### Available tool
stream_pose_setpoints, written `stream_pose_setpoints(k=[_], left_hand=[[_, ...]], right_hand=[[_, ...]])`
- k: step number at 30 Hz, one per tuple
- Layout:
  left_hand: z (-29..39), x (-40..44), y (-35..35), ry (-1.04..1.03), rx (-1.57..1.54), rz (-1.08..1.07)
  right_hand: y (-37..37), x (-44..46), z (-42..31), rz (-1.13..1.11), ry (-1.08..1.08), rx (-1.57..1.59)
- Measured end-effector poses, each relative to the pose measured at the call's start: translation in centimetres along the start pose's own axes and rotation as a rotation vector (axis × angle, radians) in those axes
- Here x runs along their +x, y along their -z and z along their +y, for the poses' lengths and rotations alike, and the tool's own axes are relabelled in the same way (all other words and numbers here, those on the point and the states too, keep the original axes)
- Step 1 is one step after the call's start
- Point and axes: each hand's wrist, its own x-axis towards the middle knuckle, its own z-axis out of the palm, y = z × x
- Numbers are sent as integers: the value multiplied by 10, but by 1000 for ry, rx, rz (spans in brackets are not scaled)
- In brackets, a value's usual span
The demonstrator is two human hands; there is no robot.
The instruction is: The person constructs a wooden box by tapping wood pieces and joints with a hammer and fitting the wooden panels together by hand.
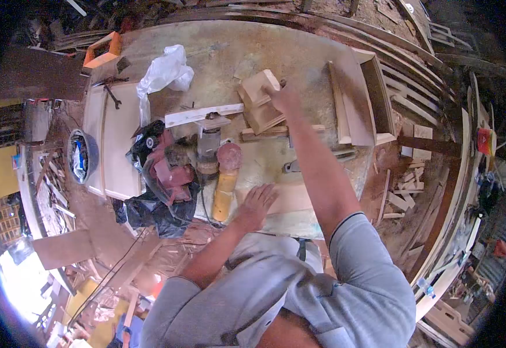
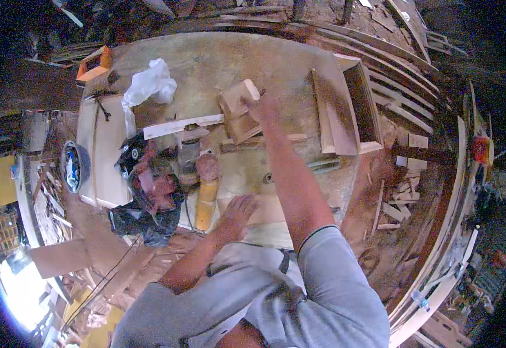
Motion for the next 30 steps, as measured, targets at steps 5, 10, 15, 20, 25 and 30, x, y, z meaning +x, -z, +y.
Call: stream_pose_setpoints(k=[5,10,15,20,25,30], left_hand=[[-1,2,1,-28,-61,52],[-1,8,6,-79,-86,30],[-4,5,0,-195,-96,-100],[16,-4,10,-47,-173,-9],[31,9,1,-116,-229,85],[90,46,17,-293,18,-114]], right_hand=[[59,-68,-4,78,142,364],[129,-209,82,128,578,9],[107,-335,179,123,532,27],[65,-397,241,74,505,138],[85,-408,221,-138,571,112],[118,-422,234,106,333,45]])
